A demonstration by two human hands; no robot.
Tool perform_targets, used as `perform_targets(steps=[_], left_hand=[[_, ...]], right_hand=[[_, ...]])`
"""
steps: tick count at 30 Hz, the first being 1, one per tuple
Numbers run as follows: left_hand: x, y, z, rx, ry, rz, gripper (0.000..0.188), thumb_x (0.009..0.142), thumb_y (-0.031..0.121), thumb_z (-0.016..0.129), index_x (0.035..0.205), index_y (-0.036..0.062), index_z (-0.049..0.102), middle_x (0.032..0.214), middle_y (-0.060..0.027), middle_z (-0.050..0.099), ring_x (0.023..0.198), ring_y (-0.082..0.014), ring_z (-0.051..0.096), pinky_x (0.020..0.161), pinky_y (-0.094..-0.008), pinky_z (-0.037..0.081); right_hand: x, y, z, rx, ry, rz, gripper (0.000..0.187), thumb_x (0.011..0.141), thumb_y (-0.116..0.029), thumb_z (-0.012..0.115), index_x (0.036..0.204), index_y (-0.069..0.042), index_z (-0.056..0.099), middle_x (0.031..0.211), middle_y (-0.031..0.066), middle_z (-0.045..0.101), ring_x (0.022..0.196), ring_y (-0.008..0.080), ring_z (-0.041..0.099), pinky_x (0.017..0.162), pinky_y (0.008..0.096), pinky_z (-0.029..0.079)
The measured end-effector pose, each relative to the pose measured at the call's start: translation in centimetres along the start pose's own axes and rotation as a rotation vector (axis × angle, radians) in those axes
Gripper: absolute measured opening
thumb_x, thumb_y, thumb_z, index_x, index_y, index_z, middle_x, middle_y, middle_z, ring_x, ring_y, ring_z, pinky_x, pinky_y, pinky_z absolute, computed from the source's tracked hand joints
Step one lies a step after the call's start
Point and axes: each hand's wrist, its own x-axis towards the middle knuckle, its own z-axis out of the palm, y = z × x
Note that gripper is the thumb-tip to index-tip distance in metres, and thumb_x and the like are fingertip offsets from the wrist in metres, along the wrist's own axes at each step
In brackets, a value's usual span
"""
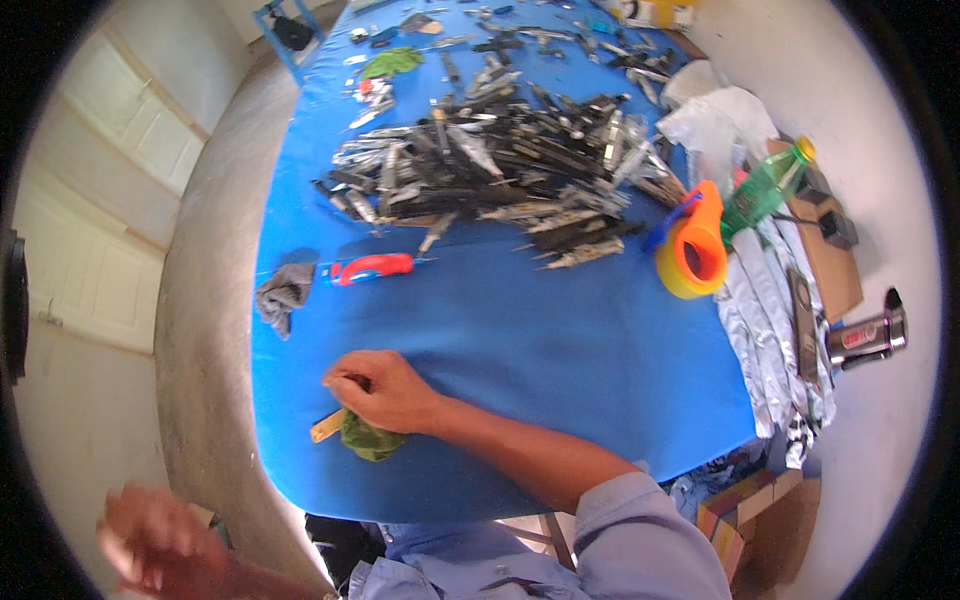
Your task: The person wipes metal components with a cloth and assembles them into a motorized hand tool.
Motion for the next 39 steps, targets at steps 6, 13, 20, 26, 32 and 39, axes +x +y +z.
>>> perform_targets(steps=[6, 13, 20, 26, 32, 39], left_hand=[[0.2, 1.5, 5.8, -0.509, -0.271, 0.061, 0.033, 0.102, 0.03, 0.055, 0.098, 0.0, 0.068, 0.089, -0.0138, 0.066, 0.069, -0.0153, 0.056, 0.061, -0.0259, 0.047], [0.0, 1.4, 8.2, -0.635, -0.338, 0.043, 0.036, 0.102, 0.033, 0.054, 0.099, 0.0002, 0.068, 0.09, -0.0142, 0.065, 0.07, -0.0158, 0.057, 0.061, -0.0263, 0.047], [-0.1, 1.3, 8.6, -0.667, -0.353, 0.032, 0.038, 0.102, 0.036, 0.053, 0.099, 0.0005, 0.067, 0.09, -0.0145, 0.065, 0.07, -0.0164, 0.057, 0.061, -0.0266, 0.047], [-0.4, 1.1, 8.2, -0.684, -0.354, 0.027, 0.04, 0.102, 0.038, 0.052, 0.1, 0.0006, 0.067, 0.09, -0.0148, 0.065, 0.071, -0.0168, 0.057, 0.061, -0.0269, 0.047], [-0.7, 1.2, 8.2, -0.694, -0.353, 0.025, 0.042, 0.102, 0.04, 0.051, 0.1, 0.0008, 0.066, 0.091, -0.0151, 0.064, 0.072, -0.0172, 0.057, 0.062, -0.0272, 0.047], [-1.1, 1.2, 8.0, -0.687, -0.35, 0.022, 0.045, 0.102, 0.043, 0.05, 0.101, 0.001, 0.066, 0.091, -0.0154, 0.064, 0.072, -0.0178, 0.057, 0.062, -0.0276, 0.047]], right_hand=[[-0.1, 0.0, -0.4, 0.041, 0.003, -0.021, 0.016, 0.098, -0.012, 0.062, 0.096, 0.002, 0.069, 0.074, 0.0011, 0.06, 0.068, 0.0061, 0.051, 0.059, 0.0273, 0.043], [0.2, 0.1, -0.1, -0.008, 0.036, -0.094, 0.016, 0.095, -0.012, 0.061, 0.087, 0.001, 0.066, 0.068, 0.0065, 0.057, 0.063, 0.0097, 0.05, 0.058, 0.0315, 0.043], [0.2, 0.6, -0.3, -0.022, -0.01, -0.052, 0.016, 0.093, -0.012, 0.063, 0.095, 0.001, 0.071, 0.074, 0.0066, 0.063, 0.065, 0.0114, 0.055, 0.06, 0.0308, 0.046], [0.2, 0.1, 0.1, -0.049, 0.083, -0.14, 0.02, 0.094, -0.014, 0.062, 0.08, 0.0, 0.064, 0.064, 0.011, 0.057, 0.058, 0.0156, 0.053, 0.055, 0.0371, 0.044], [0.1, 0.2, 0.1, -0.007, 0.066, -0.106, 0.019, 0.094, -0.014, 0.063, 0.08, 0.0, 0.065, 0.064, 0.0111, 0.058, 0.058, 0.0157, 0.054, 0.055, 0.0372, 0.044], [0.2, 0.4, -0.1, -0.091, 0.016, -0.118, 0.016, 0.094, -0.013, 0.063, 0.095, 0.001, 0.07, 0.073, 0.0075, 0.063, 0.063, 0.0117, 0.054, 0.059, 0.0311, 0.045]])
